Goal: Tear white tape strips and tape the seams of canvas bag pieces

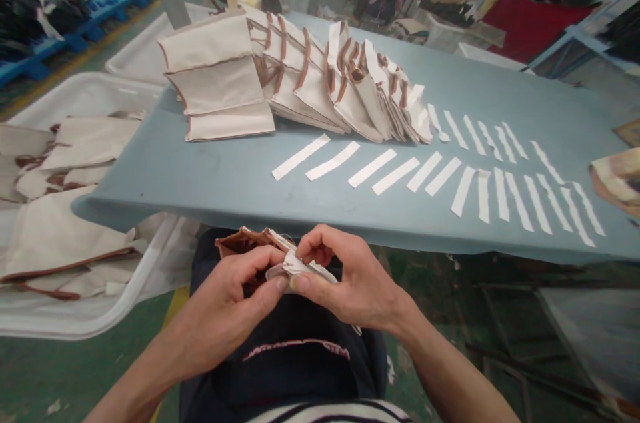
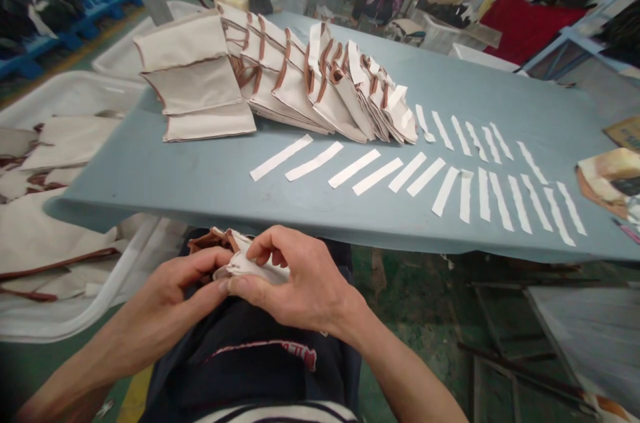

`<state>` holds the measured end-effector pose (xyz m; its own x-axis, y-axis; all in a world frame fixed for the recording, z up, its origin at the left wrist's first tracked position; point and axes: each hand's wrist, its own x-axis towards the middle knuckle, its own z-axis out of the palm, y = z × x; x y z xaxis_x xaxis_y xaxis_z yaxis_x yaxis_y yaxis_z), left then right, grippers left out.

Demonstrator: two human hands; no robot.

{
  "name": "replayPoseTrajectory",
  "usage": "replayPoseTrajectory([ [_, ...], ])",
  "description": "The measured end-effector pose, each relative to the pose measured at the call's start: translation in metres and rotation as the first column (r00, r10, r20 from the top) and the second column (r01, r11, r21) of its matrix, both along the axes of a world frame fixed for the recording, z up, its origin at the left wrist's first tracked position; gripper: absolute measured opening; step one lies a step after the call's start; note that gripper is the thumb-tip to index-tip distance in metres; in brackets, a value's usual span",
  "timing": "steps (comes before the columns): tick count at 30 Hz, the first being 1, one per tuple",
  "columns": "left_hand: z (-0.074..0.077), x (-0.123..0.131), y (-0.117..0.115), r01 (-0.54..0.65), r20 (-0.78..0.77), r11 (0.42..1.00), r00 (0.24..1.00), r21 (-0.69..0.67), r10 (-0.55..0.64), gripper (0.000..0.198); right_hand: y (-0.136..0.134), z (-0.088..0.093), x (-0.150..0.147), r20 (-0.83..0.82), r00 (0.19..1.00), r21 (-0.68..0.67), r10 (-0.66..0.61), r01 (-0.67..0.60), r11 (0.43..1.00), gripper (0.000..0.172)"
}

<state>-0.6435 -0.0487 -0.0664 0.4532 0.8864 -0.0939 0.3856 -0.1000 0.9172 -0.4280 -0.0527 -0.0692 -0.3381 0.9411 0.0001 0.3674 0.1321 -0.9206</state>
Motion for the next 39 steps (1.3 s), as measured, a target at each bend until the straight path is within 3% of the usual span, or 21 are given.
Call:
replayPoseTrajectory([
  [2,0.003,0.000,0.000,-0.002,-0.002,1.000,1.000,0.018,0.002,0.023,0.005,0.003,-0.003,-0.093,0.995,-0.147,0.022,-0.036,0.988,0.026],
  [5,0.004,-0.001,0.001,0.011,-0.028,0.998,1.000,0.055,-0.009,0.025,0.012,0.002,-0.006,-0.256,0.966,-0.356,0.035,-0.128,0.926,0.038],
  [10,0.005,-0.003,0.005,0.019,-0.016,0.998,1.000,0.063,-0.018,0.024,0.019,-0.007,-0.005,-0.427,0.903,-0.476,0.049,-0.271,0.837,0.058],
  [17,0.006,-0.001,0.016,0.024,0.026,0.999,0.999,0.047,-0.025,0.022,0.020,-0.009,-0.007,-0.364,0.931,-0.417,-0.003,-0.160,0.895,0.055],
  [29,-0.005,-0.013,0.016,0.035,0.097,0.999,0.995,-0.006,-0.034,0.027,0.019,-0.011,-0.011,-0.365,0.930,-0.417,0.036,-0.198,0.887,0.060],
  [36,-0.002,-0.012,0.015,-0.036,0.141,0.999,0.989,-0.038,0.041,0.026,0.011,0.002,-0.009,-0.100,0.994,-0.140,0.049,-0.063,0.988,0.031],
  [39,-0.004,-0.013,0.014,-0.041,0.130,0.997,0.990,-0.067,0.049,0.028,0.013,0.008,-0.009,-0.106,0.992,-0.169,0.068,-0.085,0.982,0.029],
])
